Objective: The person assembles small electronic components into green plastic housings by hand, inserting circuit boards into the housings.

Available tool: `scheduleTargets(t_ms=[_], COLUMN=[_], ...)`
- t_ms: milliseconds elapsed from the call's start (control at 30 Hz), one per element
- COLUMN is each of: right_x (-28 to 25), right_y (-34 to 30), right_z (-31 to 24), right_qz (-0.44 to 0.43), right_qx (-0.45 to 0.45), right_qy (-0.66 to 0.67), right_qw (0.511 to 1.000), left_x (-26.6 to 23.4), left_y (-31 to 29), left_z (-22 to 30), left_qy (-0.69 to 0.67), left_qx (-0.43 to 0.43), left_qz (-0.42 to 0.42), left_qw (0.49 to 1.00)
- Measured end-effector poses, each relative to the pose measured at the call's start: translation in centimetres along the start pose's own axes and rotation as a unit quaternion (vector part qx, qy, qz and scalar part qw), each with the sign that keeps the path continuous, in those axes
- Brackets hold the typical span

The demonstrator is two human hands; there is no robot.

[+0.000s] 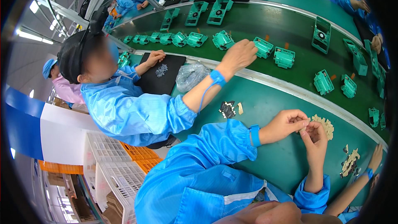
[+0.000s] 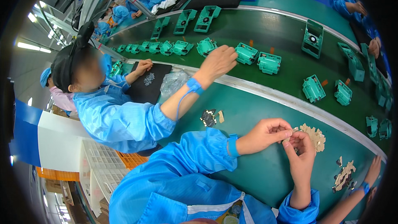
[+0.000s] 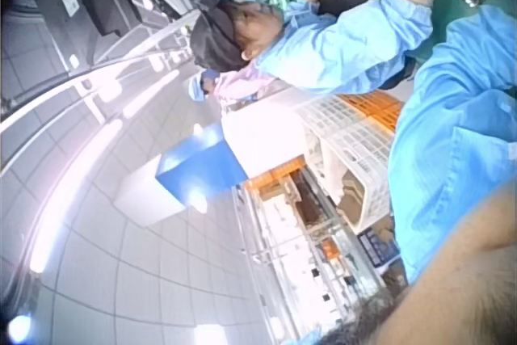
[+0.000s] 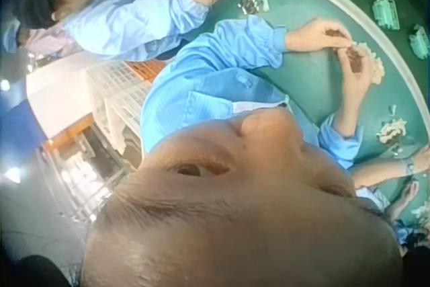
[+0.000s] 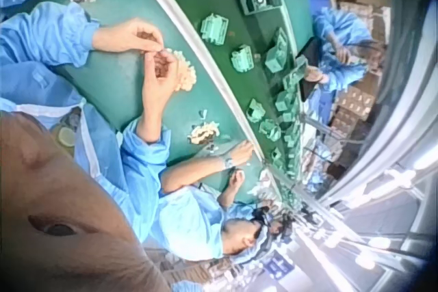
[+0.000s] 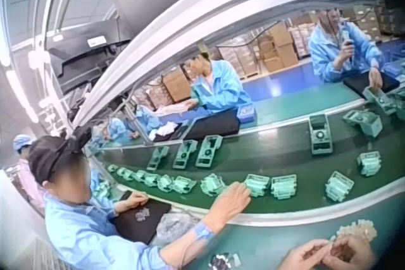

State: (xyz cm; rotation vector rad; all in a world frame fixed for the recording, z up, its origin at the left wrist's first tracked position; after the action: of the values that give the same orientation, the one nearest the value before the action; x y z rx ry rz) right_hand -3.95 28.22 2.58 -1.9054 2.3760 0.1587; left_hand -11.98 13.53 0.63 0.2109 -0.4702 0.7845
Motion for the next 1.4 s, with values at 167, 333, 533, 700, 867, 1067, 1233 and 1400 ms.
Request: scheduleTargets(t_ms=[167,333,533,700,867,1067,1233,1400], right_x=[-0.8,-1.5,-1.8,-2.5,-2.7,-2.1,-2.4,-2.3], right_y=[-0.1,-0.3,-0.4,-0.6,-0.6,0.6,0.2,0.0], right_z=[0.6,-0.2,-0.7,-0.6,0.5,0.5,1.1,1.2], right_qz=[-0.003,0.008,-0.013,0.000,-0.007,0.028,0.008,0.005], right_qx=[0.048,0.004,0.030,0.031,0.057,0.069,0.071,0.039], right_qy=[0.043,0.037,0.007,0.048,0.080,0.123,0.083,0.027], right_qw=[0.998,0.999,0.999,0.998,0.995,0.990,0.994,0.999], left_x=[-0.3,0.1,0.5,0.8,0.9,0.7,1.2,1.2], left_y=[-0.2,-0.2,-0.7,-0.4,-0.3,-0.4,-0.1,0.2], left_z=[-0.3,-0.6,-0.4,-0.7,-1.1,0.3,-0.2,-0.5], left_qy=[0.026,0.038,0.121,0.147,0.157,0.366,0.406,0.428], left_qx=[-0.007,0.014,0.047,0.041,0.053,0.250,0.270,0.260], left_qz=[0.014,0.002,0.009,0.021,0.059,0.067,0.065,0.077], left_qw=[1.000,0.999,0.992,0.988,0.984,0.894,0.871,0.862])
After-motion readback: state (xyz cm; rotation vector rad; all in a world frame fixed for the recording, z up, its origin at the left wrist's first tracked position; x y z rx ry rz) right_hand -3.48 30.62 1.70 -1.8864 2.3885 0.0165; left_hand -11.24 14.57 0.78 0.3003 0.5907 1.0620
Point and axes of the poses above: each hand's wrist, its own y-axis towards the middle knuckle, its own x-axis out of the palm, z = x × y, the point moved 2 cm from there along y, towards the middle knuckle, and after that the axes turned 3 degrees about -y, right-handed, at the moved point
